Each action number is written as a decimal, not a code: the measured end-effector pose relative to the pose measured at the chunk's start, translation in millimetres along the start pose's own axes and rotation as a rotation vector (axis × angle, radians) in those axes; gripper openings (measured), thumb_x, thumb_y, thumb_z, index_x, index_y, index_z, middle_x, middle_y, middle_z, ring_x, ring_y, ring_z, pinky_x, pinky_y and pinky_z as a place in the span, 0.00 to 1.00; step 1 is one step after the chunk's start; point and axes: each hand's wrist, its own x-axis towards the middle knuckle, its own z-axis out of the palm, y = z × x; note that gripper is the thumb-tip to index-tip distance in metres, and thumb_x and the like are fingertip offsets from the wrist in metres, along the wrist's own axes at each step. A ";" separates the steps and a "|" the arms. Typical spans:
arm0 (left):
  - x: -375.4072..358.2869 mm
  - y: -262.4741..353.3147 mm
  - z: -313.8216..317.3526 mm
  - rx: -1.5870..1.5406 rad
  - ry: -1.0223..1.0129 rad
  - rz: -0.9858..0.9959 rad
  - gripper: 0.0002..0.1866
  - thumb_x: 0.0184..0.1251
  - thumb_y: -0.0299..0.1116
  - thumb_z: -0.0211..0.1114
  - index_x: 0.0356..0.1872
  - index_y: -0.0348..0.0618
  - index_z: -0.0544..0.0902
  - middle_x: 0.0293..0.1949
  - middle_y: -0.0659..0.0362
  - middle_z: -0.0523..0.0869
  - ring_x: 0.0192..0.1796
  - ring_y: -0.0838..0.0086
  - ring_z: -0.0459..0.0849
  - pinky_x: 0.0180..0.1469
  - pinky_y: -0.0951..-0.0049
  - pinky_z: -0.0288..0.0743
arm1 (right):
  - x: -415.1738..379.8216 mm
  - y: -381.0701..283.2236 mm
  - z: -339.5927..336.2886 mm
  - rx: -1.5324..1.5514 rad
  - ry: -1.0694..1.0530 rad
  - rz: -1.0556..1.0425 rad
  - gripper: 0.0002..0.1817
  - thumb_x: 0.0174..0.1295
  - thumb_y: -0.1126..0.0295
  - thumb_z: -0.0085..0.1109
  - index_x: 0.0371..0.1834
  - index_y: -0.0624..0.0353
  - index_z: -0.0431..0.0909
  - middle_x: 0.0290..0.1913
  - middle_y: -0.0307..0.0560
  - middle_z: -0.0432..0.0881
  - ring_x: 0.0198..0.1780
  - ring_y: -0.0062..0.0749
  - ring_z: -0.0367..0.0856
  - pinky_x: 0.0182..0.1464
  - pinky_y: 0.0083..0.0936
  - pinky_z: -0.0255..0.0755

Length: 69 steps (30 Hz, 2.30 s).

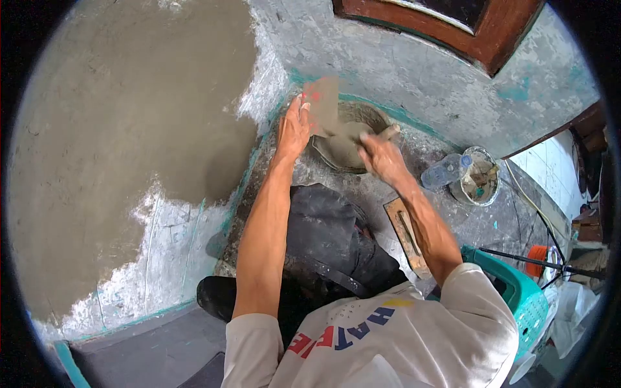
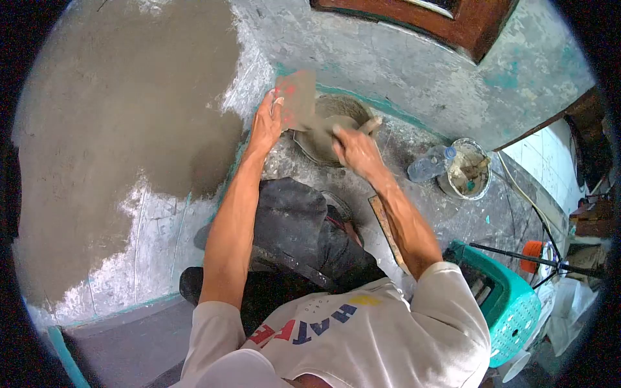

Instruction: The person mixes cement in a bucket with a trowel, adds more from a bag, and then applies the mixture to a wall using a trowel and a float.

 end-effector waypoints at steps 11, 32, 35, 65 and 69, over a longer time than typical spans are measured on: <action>16.2 -18.9 9.5 -0.129 0.067 -0.075 0.27 0.86 0.43 0.52 0.73 0.34 0.74 0.65 0.36 0.83 0.67 0.43 0.82 0.68 0.54 0.73 | 20.8 25.6 11.4 -0.034 0.197 -0.170 0.12 0.75 0.69 0.58 0.58 0.54 0.75 0.41 0.61 0.84 0.41 0.63 0.84 0.41 0.52 0.79; 7.8 -24.9 -1.9 -0.825 -0.180 -0.558 0.15 0.80 0.40 0.62 0.60 0.46 0.83 0.55 0.60 0.88 0.52 0.70 0.90 0.49 0.68 0.85 | -26.4 28.7 17.5 0.415 0.297 0.104 0.19 0.79 0.63 0.61 0.67 0.57 0.80 0.62 0.54 0.84 0.60 0.48 0.86 0.62 0.39 0.77; 5.8 -27.0 -5.1 -0.783 -0.136 -0.540 0.18 0.80 0.40 0.62 0.63 0.43 0.81 0.57 0.58 0.88 0.53 0.69 0.90 0.48 0.68 0.86 | -45.5 39.7 22.2 0.387 0.277 0.156 0.18 0.79 0.62 0.61 0.66 0.58 0.81 0.61 0.55 0.85 0.59 0.51 0.85 0.63 0.42 0.75; -2.5 7.6 -26.4 0.192 -0.038 0.275 0.16 0.79 0.29 0.59 0.60 0.32 0.82 0.57 0.36 0.86 0.60 0.38 0.84 0.61 0.50 0.79 | -78.2 99.0 125.8 0.235 0.159 0.544 0.18 0.78 0.57 0.59 0.47 0.64 0.77 0.32 0.61 0.84 0.33 0.50 0.85 0.38 0.42 0.76; -6.3 -1.8 -23.0 0.322 0.011 0.513 0.13 0.73 0.22 0.63 0.56 0.33 0.84 0.56 0.40 0.87 0.61 0.41 0.84 0.64 0.51 0.80 | -82.5 45.6 63.0 0.370 0.393 0.515 0.12 0.76 0.62 0.60 0.51 0.59 0.82 0.39 0.56 0.86 0.37 0.50 0.86 0.39 0.45 0.77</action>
